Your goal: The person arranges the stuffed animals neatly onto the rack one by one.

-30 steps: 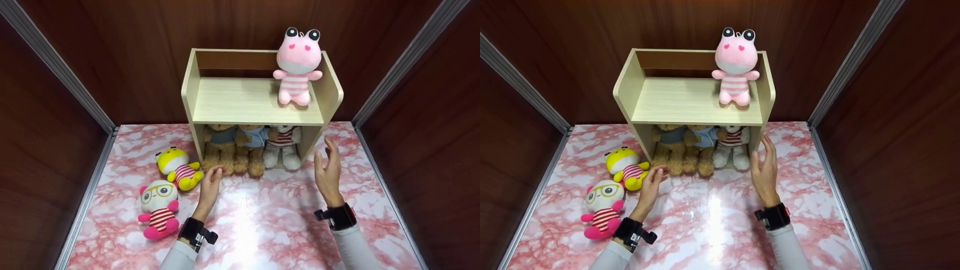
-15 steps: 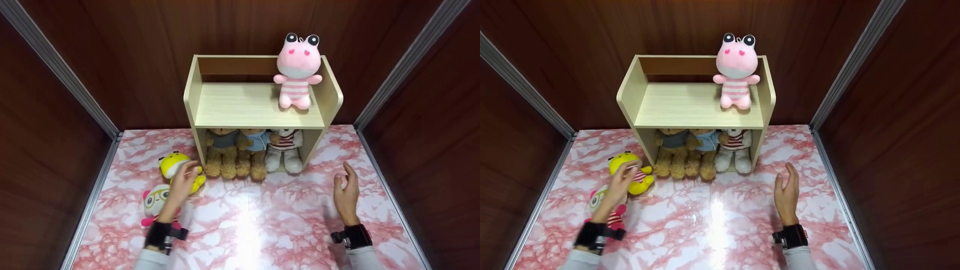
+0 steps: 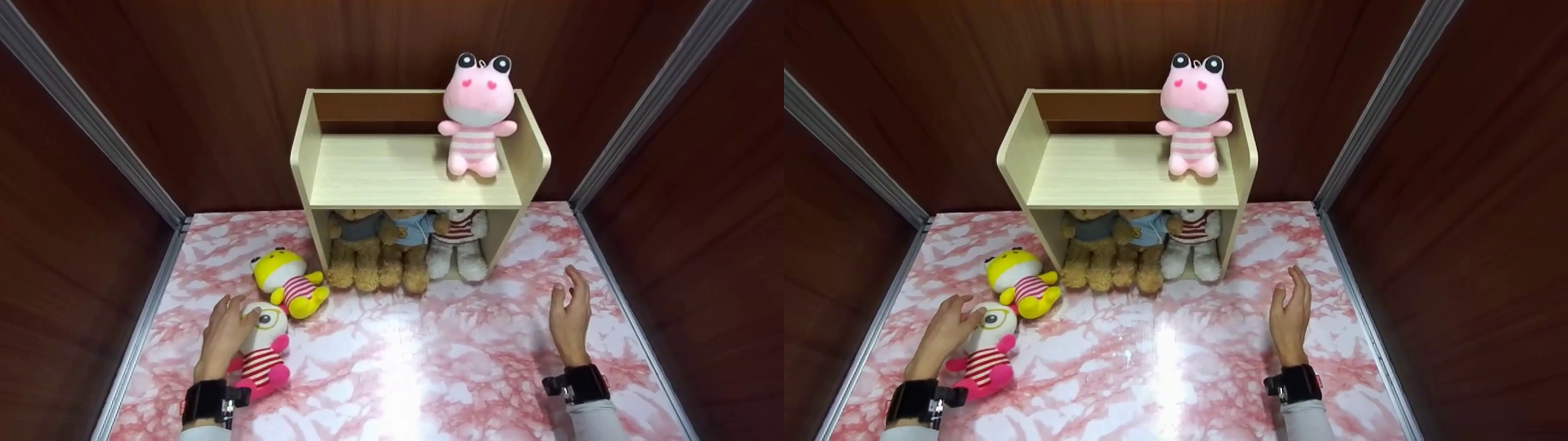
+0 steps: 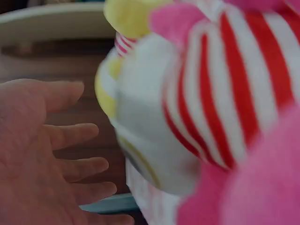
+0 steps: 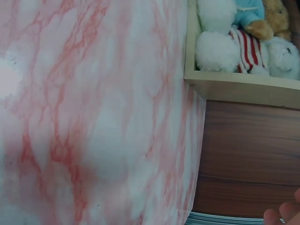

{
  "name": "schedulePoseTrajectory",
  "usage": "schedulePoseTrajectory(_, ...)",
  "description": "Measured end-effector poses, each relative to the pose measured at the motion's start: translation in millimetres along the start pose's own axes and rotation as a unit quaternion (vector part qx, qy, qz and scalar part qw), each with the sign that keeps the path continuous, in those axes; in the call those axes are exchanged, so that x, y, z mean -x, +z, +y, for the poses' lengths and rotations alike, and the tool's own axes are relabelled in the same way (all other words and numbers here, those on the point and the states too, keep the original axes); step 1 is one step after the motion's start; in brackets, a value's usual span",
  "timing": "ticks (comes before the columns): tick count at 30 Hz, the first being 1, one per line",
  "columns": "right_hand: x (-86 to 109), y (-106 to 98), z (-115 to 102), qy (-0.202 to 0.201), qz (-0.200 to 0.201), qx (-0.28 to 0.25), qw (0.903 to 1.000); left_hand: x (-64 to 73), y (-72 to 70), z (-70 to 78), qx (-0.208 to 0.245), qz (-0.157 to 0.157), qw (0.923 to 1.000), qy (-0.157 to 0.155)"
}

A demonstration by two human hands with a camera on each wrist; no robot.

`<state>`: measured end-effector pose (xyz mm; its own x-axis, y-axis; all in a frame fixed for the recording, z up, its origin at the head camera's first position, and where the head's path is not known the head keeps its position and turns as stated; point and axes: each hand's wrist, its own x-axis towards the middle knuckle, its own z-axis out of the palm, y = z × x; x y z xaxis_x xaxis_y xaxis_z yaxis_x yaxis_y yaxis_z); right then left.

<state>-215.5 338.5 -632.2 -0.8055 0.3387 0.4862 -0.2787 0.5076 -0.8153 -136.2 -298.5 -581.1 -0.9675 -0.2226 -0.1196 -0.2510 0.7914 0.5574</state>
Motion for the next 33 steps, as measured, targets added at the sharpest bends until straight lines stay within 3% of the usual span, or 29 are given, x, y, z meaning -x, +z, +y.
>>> schedulePoseTrajectory(4,-3.7,4.0,2.0,0.001,-0.005,0.001,1.0,-1.5,0.2,-16.1,0.023,-0.048,0.998,-0.036)
schedulePoseTrajectory(12,-3.4,8.6,6.2,0.021,-0.015,-0.001,0.9997,-1.9,5.6,-28.0,0.079,-0.093,0.9885,-0.089)
schedulePoseTrajectory(16,-3.8,11.3,7.4,0.038,-0.024,0.0,0.999,-1.6,14.7,-29.7,0.098,-0.106,0.9846,-0.099)
schedulePoseTrajectory(24,-3.4,17.7,-0.3,0.072,-0.053,-0.021,0.9958,4.7,28.8,-27.7,0.115,-0.036,0.9889,-0.087)
schedulePoseTrajectory(29,-4.8,19.6,-7.7,0.082,-0.055,-0.033,0.9946,14.1,16.2,-14.0,0.155,0.02,0.9847,-0.077)
schedulePoseTrajectory(33,-6.7,20.0,-24.0,0.081,-0.046,-0.056,0.994,15.6,3.6,6.7,0.182,0.084,0.979,-0.036)
